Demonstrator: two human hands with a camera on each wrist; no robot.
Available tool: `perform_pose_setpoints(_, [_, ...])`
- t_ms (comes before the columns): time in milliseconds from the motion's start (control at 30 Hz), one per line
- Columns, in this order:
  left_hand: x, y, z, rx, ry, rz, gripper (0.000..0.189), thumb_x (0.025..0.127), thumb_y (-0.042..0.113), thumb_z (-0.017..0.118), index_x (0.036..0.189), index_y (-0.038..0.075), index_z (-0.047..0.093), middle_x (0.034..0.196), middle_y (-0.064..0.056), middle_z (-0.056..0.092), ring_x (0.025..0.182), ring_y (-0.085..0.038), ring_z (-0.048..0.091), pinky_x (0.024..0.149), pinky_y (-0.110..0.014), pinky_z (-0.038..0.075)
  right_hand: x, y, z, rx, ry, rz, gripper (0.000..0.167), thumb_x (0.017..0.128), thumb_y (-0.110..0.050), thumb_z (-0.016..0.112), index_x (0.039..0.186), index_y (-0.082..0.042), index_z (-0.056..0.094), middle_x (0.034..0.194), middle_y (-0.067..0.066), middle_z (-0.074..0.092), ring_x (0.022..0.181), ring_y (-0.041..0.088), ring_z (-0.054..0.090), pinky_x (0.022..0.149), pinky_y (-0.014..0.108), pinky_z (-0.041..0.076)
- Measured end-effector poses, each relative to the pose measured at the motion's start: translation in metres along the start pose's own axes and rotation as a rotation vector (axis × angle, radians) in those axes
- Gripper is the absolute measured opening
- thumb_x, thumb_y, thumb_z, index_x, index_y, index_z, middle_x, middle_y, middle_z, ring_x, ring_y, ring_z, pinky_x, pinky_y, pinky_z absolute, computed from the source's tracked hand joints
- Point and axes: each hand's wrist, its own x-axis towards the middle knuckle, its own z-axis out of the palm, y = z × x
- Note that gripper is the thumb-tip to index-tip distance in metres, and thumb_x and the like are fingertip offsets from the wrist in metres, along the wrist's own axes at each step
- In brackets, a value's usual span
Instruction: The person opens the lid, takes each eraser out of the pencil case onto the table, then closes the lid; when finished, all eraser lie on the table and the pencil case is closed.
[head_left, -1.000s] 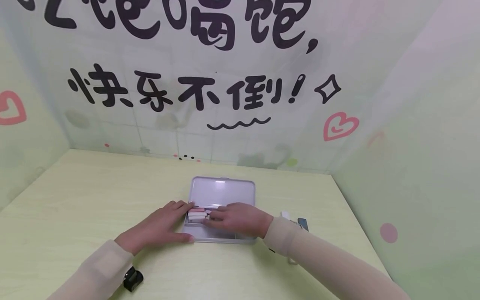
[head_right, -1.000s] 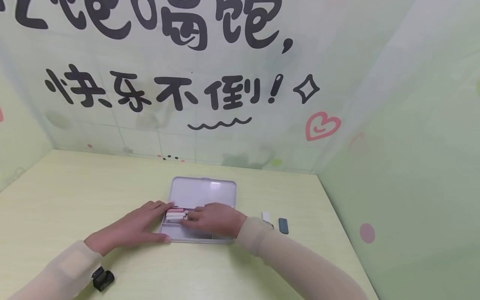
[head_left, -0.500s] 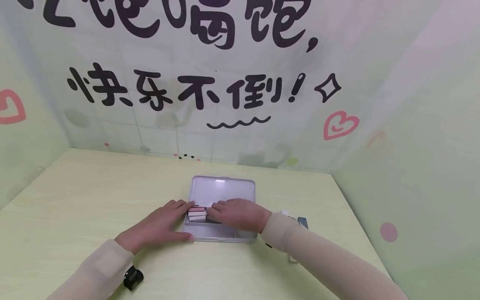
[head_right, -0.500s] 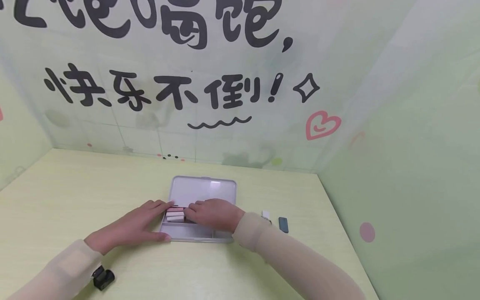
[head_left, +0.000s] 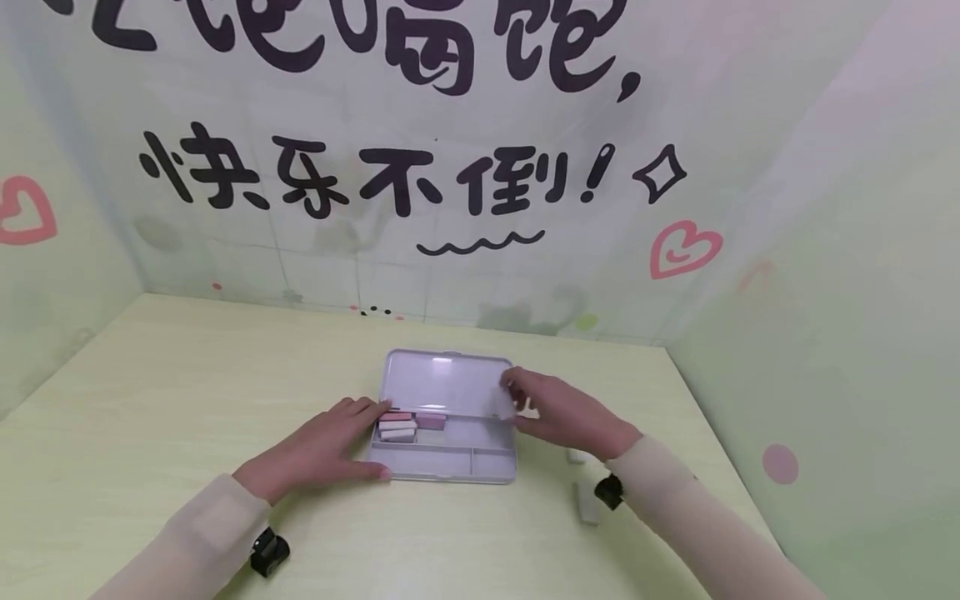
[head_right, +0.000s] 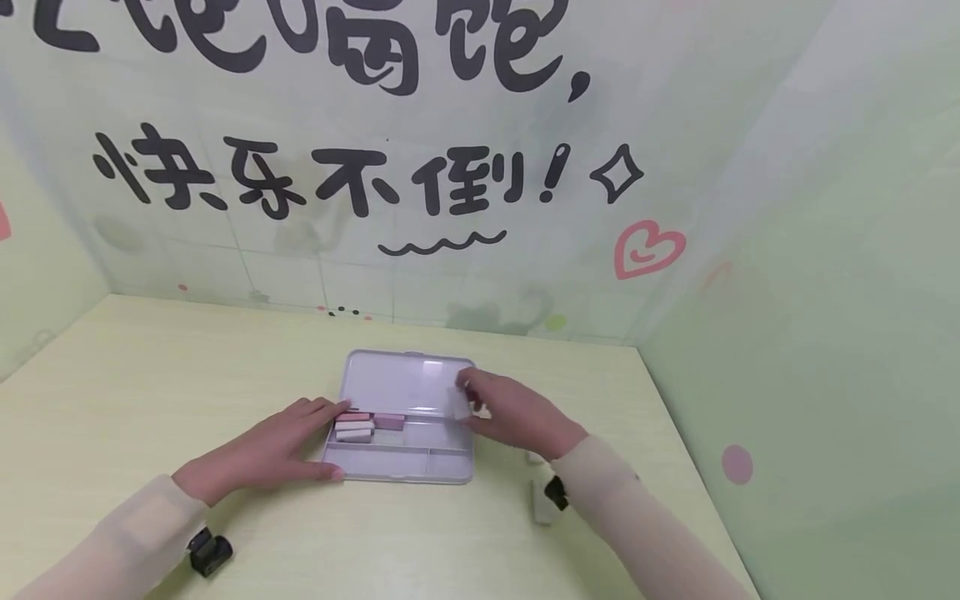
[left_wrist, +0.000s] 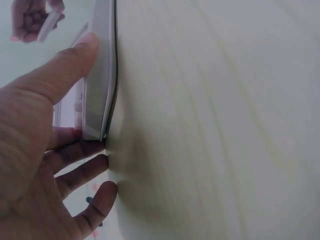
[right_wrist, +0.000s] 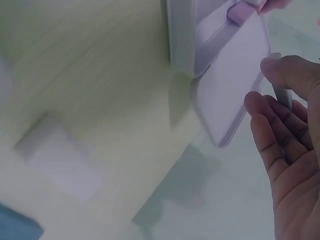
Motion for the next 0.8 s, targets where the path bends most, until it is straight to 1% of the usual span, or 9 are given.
perform_pose_setpoints(100, [0.001, -0.001, 0.000, 0.005, -0.004, -0.002, 0.101, 0.083, 0.062, 0.081, 0.155, 0.000, 0.046, 0.145, -0.016, 0.061, 0.130, -0.036, 0.058, 0.109, -0.056, 0.052, -0.025, 0.019, -0.004, 0.075, 0.019, 0.063, 0.038, 0.094, -0.013, 0.077, 0.127, -0.009, 0.057, 0.105, -0.002, 0.069, 0.093, 0.010, 0.065, 0.083, 0.032, 0.061])
perform_pose_setpoints(267, [0.001, -0.004, 0.000, 0.010, -0.007, -0.012, 0.102, 0.082, 0.063, 0.081, 0.155, 0.000, 0.046, 0.145, -0.016, 0.061, 0.129, -0.036, 0.058, 0.108, -0.056, 0.053, -0.065, 0.049, -0.007, 0.131, 0.059, 0.124, 0.036, 0.094, -0.011, 0.076, 0.124, -0.007, 0.058, 0.096, -0.005, 0.068, 0.087, 0.004, 0.063, 0.076, 0.028, 0.058])
perform_pose_setpoints(367, [0.001, -0.006, 0.002, 0.013, -0.006, -0.024, 0.102, 0.082, 0.063, 0.081, 0.155, 0.000, 0.046, 0.145, -0.016, 0.061, 0.130, -0.036, 0.058, 0.109, -0.056, 0.053, -0.087, 0.065, -0.009, 0.140, 0.095, 0.151, 0.036, 0.093, -0.011, 0.077, 0.123, -0.006, 0.058, 0.093, -0.006, 0.067, 0.086, 0.001, 0.062, 0.075, 0.026, 0.057])
perform_pose_setpoints(467, [0.001, -0.005, 0.002, 0.011, -0.010, -0.032, 0.102, 0.082, 0.063, 0.080, 0.155, 0.001, 0.046, 0.146, -0.016, 0.061, 0.131, -0.036, 0.058, 0.109, -0.056, 0.052, -0.109, 0.081, -0.010, 0.126, 0.132, 0.173, 0.035, 0.092, -0.011, 0.079, 0.120, -0.006, 0.058, 0.090, -0.008, 0.067, 0.084, -0.002, 0.061, 0.074, 0.026, 0.057])
perform_pose_setpoints(600, [0.002, -0.003, 0.002, -0.002, -0.013, -0.022, 0.102, 0.083, 0.063, 0.080, 0.156, 0.001, 0.046, 0.146, -0.017, 0.060, 0.131, -0.037, 0.057, 0.109, -0.057, 0.052, -0.134, 0.099, -0.010, 0.123, 0.170, 0.205, 0.035, 0.090, -0.009, 0.081, 0.116, -0.007, 0.059, 0.087, -0.010, 0.067, 0.082, -0.005, 0.060, 0.069, 0.023, 0.055])
perform_pose_setpoints(667, [0.003, -0.002, 0.001, -0.007, -0.015, -0.016, 0.102, 0.083, 0.063, 0.080, 0.156, 0.001, 0.046, 0.147, -0.017, 0.060, 0.131, -0.037, 0.057, 0.109, -0.058, 0.051, -0.143, 0.107, -0.009, 0.141, 0.169, 0.230, 0.034, 0.089, -0.009, 0.081, 0.115, -0.007, 0.060, 0.087, -0.008, 0.067, 0.081, -0.004, 0.059, 0.067, 0.022, 0.054])
perform_pose_setpoints(800, [0.003, 0.000, 0.001, -0.003, -0.019, -0.012, 0.102, 0.083, 0.063, 0.080, 0.156, 0.000, 0.046, 0.147, -0.017, 0.060, 0.131, -0.036, 0.057, 0.109, -0.058, 0.052, -0.156, 0.119, -0.006, 0.194, 0.111, 0.308, 0.034, 0.091, -0.014, 0.081, 0.117, -0.008, 0.060, 0.090, -0.005, 0.067, 0.082, -0.004, 0.058, 0.066, 0.021, 0.051])
